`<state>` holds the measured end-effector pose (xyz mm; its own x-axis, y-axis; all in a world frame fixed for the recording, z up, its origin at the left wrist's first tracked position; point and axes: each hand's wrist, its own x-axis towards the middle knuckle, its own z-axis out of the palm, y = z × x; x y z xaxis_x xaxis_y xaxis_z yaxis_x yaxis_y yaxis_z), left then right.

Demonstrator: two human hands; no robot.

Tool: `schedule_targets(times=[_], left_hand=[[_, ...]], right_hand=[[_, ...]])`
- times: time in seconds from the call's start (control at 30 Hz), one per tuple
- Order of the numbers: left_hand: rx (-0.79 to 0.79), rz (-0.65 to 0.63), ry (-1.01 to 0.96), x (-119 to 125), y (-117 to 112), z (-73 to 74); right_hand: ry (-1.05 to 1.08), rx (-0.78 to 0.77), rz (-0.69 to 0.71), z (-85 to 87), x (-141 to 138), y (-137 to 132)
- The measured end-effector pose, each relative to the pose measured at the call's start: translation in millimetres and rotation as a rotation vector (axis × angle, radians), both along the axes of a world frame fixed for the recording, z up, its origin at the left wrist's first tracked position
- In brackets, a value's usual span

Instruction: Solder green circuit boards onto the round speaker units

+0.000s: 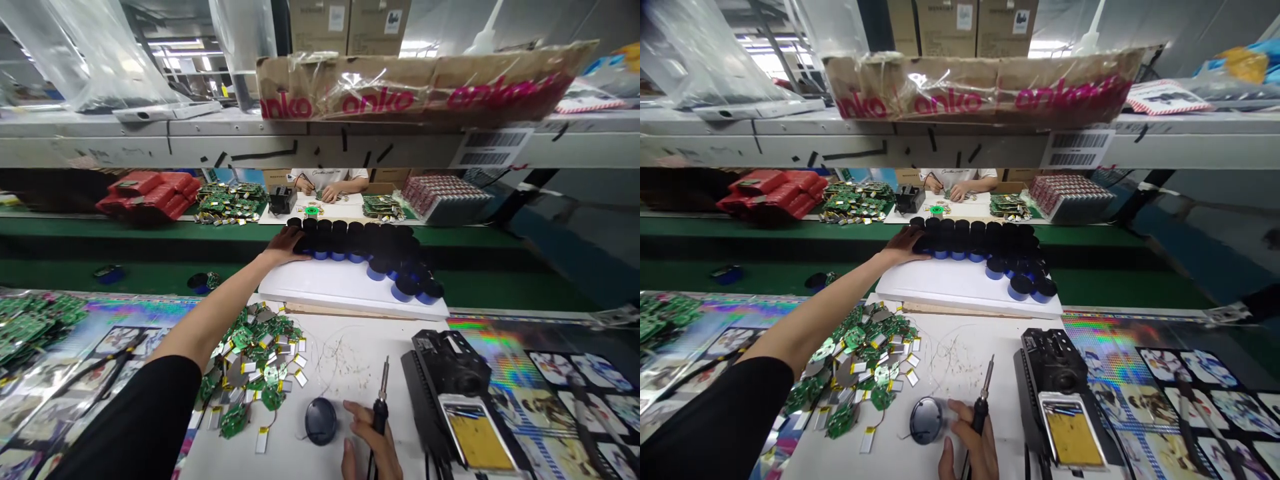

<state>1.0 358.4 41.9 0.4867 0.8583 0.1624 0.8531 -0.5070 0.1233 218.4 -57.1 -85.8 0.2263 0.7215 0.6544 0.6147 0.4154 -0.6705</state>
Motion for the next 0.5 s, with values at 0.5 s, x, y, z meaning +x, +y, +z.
schedule_targets(times=[0.5], left_hand=[[0.060, -0.035, 0.028, 0.4, 2.5, 1.3]], right_hand=[[-0.064, 0.022, 0.139, 19.4, 9.3, 5.0]])
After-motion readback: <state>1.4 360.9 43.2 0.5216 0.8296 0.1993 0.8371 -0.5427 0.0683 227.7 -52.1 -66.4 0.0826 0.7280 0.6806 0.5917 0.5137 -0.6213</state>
